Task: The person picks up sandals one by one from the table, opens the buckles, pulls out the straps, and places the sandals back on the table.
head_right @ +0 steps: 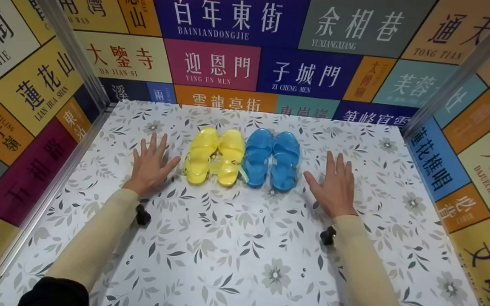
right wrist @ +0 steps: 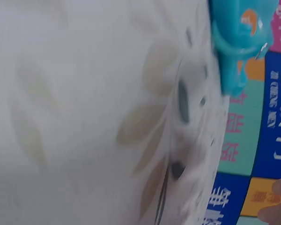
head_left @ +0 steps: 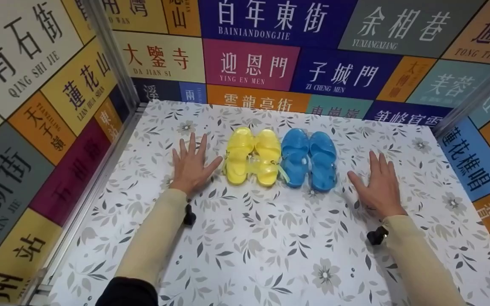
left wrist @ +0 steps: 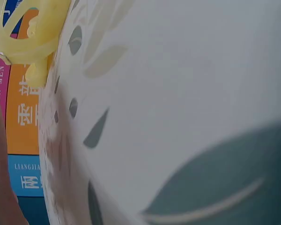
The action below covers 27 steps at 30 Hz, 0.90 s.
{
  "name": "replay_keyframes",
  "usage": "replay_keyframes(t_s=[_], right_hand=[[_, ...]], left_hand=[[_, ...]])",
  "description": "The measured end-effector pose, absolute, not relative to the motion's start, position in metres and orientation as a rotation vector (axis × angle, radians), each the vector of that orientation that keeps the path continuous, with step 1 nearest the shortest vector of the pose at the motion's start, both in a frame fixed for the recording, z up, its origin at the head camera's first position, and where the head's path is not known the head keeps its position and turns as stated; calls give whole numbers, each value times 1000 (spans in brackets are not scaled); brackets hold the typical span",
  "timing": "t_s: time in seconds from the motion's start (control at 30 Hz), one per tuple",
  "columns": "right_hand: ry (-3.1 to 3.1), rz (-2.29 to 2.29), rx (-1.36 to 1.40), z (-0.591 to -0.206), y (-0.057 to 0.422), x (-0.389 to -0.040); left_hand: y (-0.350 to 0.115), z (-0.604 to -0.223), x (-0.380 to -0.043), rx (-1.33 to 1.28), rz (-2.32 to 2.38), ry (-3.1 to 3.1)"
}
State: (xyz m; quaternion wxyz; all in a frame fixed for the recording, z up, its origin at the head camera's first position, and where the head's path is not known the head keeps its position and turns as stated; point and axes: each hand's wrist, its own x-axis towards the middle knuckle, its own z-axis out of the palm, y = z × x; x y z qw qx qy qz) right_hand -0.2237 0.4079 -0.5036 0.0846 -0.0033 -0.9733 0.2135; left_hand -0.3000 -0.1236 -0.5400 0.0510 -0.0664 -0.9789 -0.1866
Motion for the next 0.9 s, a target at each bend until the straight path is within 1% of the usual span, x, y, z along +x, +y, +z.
replay_keyframes(t_s=[0.27,0.5,0.63,0.9], right_hand=[[-2720,856,106,-492,362,-210],[-2559,931,283,-488,327,-201],[-2466,939,397,-487,308,-196],[-2363,1004,531,-487,268,-189]], left_hand=[[-108,-538,-286,-286,-763,-3006],[-94,-534,-277,-398,-987,-2974],[-87,-534,-272,-405,-1124,-2969],[-78,-538,-262,-417,-1328,-2912]])
